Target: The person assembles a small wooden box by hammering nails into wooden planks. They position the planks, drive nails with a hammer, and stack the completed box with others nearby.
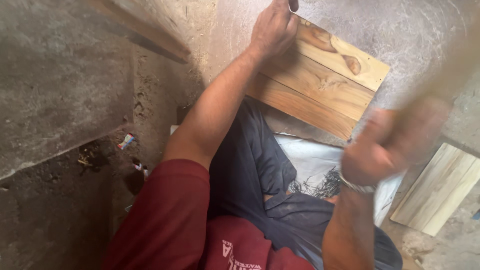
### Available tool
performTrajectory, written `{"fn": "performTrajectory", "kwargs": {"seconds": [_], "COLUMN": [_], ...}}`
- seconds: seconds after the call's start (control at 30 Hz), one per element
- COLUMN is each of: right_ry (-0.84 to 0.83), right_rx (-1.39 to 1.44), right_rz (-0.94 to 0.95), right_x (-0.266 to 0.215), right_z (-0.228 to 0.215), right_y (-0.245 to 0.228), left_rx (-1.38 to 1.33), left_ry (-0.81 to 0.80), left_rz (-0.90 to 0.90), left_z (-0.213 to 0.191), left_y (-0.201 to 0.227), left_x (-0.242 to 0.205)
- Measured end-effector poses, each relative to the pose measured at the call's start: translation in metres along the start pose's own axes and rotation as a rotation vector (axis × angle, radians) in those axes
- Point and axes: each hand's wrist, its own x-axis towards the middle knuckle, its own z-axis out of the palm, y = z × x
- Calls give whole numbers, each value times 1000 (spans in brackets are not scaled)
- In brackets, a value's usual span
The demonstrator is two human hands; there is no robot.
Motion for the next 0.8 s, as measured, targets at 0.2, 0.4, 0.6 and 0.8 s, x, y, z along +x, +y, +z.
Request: {"fn": "performTrajectory", "kwargs": {"seconds": [0.2, 0.4, 0.6, 0.8], "right_ry": [-176, -114, -267, -198], "right_rx": [-195, -121, -292, -163], "right_rz": [107, 51, 83, 348], "right_x": [-7, -1, -11, -56], "right_z": [51, 49, 55, 25], "right_y": [9, 9, 2, -4], "left_rx": [-69, -7, -25, 62], "left_ry": [-24, -54, -11, -9], "left_rz": [-130, -124, -105, -52], "left_z": [0, 6, 21, 30], "left_y": [-1, -7, -22, -44], "left_x": [6, 7, 1, -2]}}
